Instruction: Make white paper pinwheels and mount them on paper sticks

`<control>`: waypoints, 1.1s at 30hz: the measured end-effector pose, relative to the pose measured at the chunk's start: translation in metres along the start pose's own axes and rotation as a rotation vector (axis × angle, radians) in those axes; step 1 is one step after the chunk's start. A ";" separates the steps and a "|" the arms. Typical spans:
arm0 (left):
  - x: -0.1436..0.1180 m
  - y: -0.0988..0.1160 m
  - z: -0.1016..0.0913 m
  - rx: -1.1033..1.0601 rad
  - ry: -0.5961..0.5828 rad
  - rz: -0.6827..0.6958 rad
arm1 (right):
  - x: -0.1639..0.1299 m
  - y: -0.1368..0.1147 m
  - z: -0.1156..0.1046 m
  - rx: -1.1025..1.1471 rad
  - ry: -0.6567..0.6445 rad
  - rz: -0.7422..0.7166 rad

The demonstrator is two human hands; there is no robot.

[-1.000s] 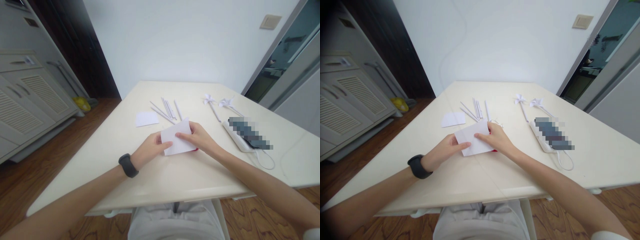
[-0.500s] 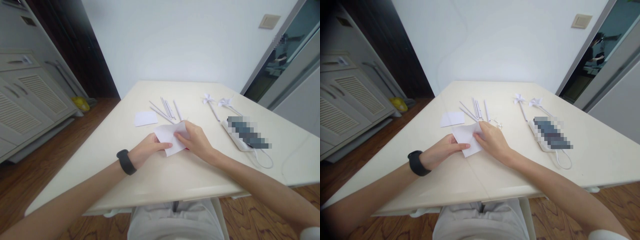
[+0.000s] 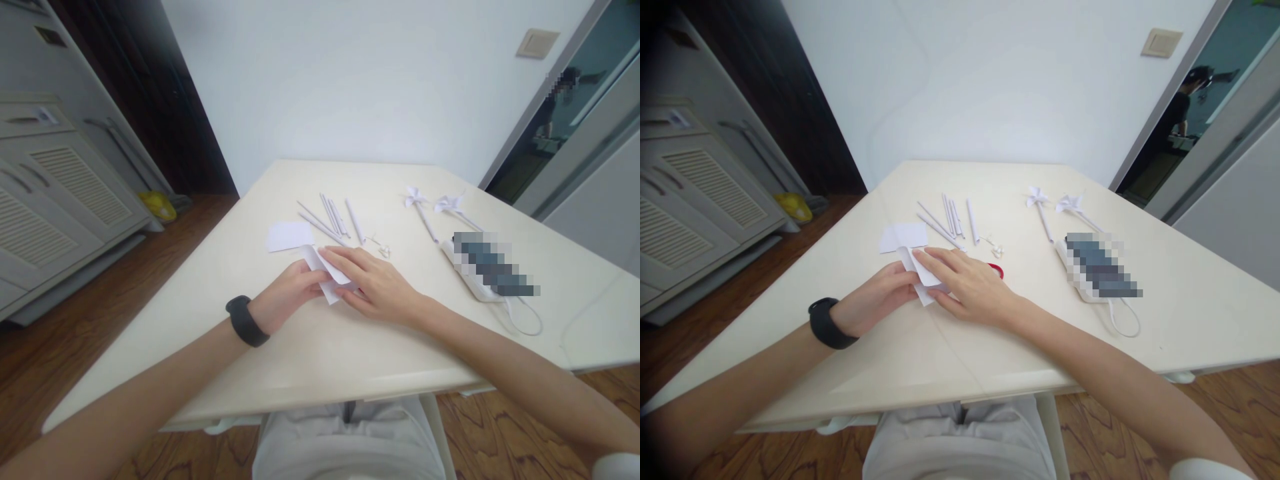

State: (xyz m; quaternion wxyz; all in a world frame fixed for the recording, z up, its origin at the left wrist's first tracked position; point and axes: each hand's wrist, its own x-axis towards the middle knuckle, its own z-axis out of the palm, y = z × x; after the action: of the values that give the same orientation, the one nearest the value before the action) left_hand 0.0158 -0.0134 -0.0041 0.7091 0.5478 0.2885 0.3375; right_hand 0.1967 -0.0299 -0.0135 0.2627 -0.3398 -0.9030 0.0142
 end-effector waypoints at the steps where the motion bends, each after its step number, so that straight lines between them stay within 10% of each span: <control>1: 0.000 0.000 -0.001 -0.029 0.007 0.010 | 0.000 0.001 -0.001 -0.017 -0.011 -0.005; 19: 0.004 -0.005 -0.013 0.137 0.059 -0.034 | 0.000 0.007 -0.001 0.138 -0.133 0.020; 33: 0.005 -0.007 -0.007 0.298 -0.117 -0.084 | 0.004 0.016 -0.002 0.807 -0.150 0.522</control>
State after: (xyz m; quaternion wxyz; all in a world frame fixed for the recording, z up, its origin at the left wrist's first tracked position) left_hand 0.0147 -0.0070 -0.0129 0.6491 0.6531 0.3160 0.2287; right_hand 0.2052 -0.0158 -0.0131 0.2954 -0.4237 -0.7265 0.4532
